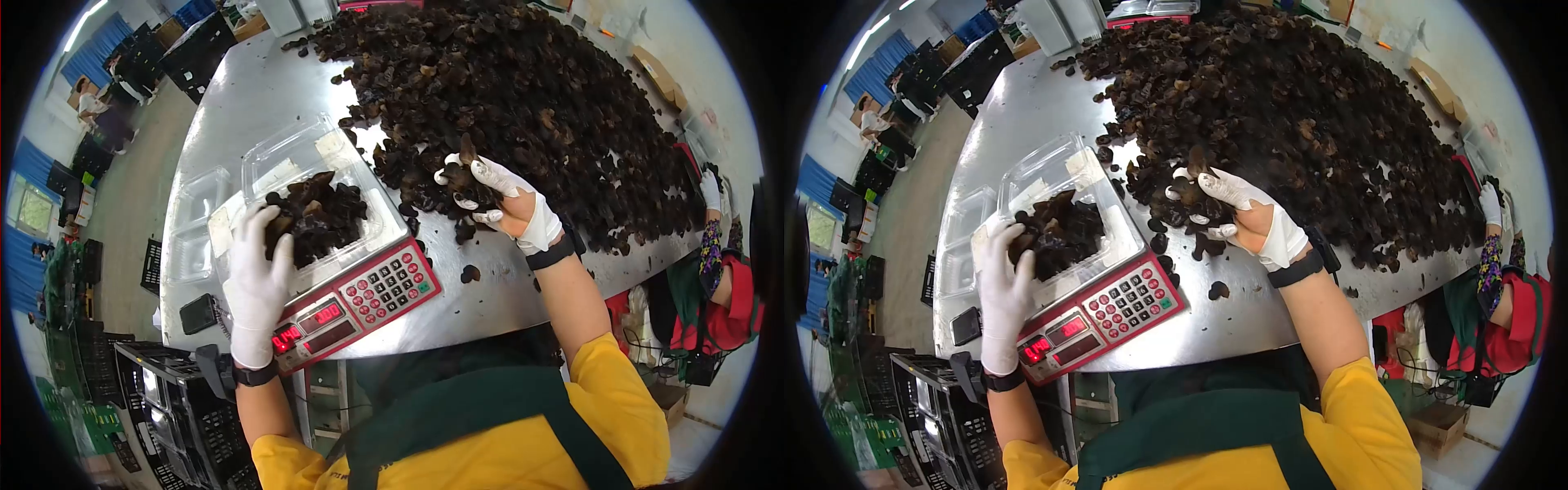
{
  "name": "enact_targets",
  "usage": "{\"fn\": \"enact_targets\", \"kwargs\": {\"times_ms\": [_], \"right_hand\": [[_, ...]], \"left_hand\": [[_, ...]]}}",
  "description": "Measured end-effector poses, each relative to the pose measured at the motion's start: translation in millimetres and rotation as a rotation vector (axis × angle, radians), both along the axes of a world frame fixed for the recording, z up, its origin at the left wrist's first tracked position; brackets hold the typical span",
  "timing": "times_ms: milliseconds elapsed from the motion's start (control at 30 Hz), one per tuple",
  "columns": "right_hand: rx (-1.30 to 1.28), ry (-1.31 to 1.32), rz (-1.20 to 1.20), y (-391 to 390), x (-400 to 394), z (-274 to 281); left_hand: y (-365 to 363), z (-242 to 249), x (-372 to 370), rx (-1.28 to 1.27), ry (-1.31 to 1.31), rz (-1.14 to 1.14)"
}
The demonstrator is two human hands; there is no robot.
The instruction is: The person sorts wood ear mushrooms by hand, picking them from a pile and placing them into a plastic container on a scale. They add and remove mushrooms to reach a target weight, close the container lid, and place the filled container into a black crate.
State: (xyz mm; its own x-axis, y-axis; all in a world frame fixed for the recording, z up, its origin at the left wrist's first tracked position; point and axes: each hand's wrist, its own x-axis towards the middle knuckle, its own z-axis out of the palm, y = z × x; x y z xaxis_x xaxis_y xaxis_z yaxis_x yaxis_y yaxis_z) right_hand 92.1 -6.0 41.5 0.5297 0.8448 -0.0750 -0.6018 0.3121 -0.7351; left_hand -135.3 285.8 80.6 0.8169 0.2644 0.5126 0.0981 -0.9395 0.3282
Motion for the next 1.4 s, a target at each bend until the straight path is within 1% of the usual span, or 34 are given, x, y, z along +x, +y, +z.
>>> {"fn": "enact_targets", "kwargs": {"times_ms": [33, 67, 100, 133, 167, 200, 267, 333, 367, 400, 433, 467, 500, 533, 600, 633, 667, 733, 800, 833, 867, 900, 933, 1000, 1033, 1067, 1133, 1167, 1267, 1333, 1367, 1400], "right_hand": [[-0.015, -0.012, 0.007, 8, -1, 9], [-0.028, -0.023, 0.014, 15, -2, 17], [0.002, -0.104, 0.041, 24, -3, 24], [0.009, -0.11, 0.05, 32, -3, 28], [-0.005, -0.148, 0.076, 39, -1, 33], [-0.018, -0.191, 0.101, 47, -1, 40], [-0.07, -0.232, 0.076, 65, -11, 56], [-0.062, -0.249, 0.122, 79, -13, 62], [-0.088, -0.334, 0.098, 86, -16, 67], [-0.111, -0.473, 0.035, 97, -21, 71], [-0.178, -0.565, 0.033, 105, -29, 84], [-0.245, -0.655, 0.029, 113, -37, 94], [-0.141, -0.738, 0.037, 124, -38, 88], [-0.064, -0.959, -0.022, 137, -42, 81], [-0.035, -1.595, -0.109, 156, -49, 77], [-0.046, -1.636, -0.035, 164, -53, 71], [-0.094, -1.832, -0.052, 171, -55, 58], [-0.291, -1.845, 0.101, 177, -60, 48], [-0.262, -1.821, 0.098, 169, -54, 56], [-0.136, -1.664, 0.135, 165, -49, 65], [-0.017, -1.499, 0.172, 161, -43, 69], [-0.027, -1.426, 0.13, 157, -37, 63], [-0.091, -1.383, 0.11, 147, -33, 69], [-0.137, -1.361, -0.058, 125, -22, 65], [-0.234, -1.277, -0.107, 109, -21, 65], [-0.331, -1.188, -0.152, 93, -19, 64], [-0.484, -1.142, -0.21, 59, -4, 38], [-0.519, -1.092, -0.223, 39, 1, 22], [-0.705, -1.082, -0.243, -7, -7, -6], [-0.795, -1.164, -0.223, -23, -23, -13], [-0.775, -1.174, -0.189, -25, -33, -13], [-0.689, -1.353, -0.219, -26, -36, -28]], "left_hand": [[-4, 1, -2, 0.016, 0.061, 0.012], [-5, 0, -4, -0.055, 0.069, 0.01], [-7, 3, -3, -0.122, 0.038, -0.001], [-8, 6, -4, -0.189, 0.007, -0.012], [-5, 6, -3, -0.145, -0.016, -0.016], [-6, 8, -3, -0.155, -0.01, -0.006], [-3, 7, -3, -0.109, -0.015, -0.001], [-3, 5, -4, -0.155, -0.021, 0.0], [-5, 8, -5, -0.177, 0.003, 0.003], [-6, 11, -7, -0.199, 0.029, 0.008], [0, 8, -8, -0.092, 0.069, 0.01], [1, 8, -9, -0.089, 0.073, 0.027], [-1, 8, -8, -0.116, 0.023, 0.015], [-2, 7, -6, -0.143, -0.026, 0.0], [0, 3, -6, -0.156, -0.05, -0.008], [-1, 4, -6, -0.255, -0.045, -0.009], [-1, 5, -5, -0.355, -0.043, -0.011], [1, 5, -5, -0.373, -0.009, -0.017], [6, 1, -8, -0.242, 0.051, -0.014], [7, 3, -9, -0.245, 0.051, -0.013], [7, 6, -11, -0.309, 0.053, -0.024], [7, 9, -13, -0.37, 0.056, -0.036], [9, 11, -15, -0.37, 0.058, -0.037], [13, 15, -19, -0.393, 0.035, -0.075], [14, 19, -22, -0.453, 0.036, -0.065], [17, 20, -25, -0.459, 0.039, -0.064], [26, 20, -31, -0.476, -0.023, -0.075], [26, 24, -33, -0.488, -0.025, -0.058], [31, 23, -38, -0.408, -0.052, 0.005], [35, 24, -39, -0.405, -0.079, 0.01], [31, 29, -38, -0.38, -0.07, 0.043], [33, 29, -36, -0.381, -0.088, 0.041]]}}
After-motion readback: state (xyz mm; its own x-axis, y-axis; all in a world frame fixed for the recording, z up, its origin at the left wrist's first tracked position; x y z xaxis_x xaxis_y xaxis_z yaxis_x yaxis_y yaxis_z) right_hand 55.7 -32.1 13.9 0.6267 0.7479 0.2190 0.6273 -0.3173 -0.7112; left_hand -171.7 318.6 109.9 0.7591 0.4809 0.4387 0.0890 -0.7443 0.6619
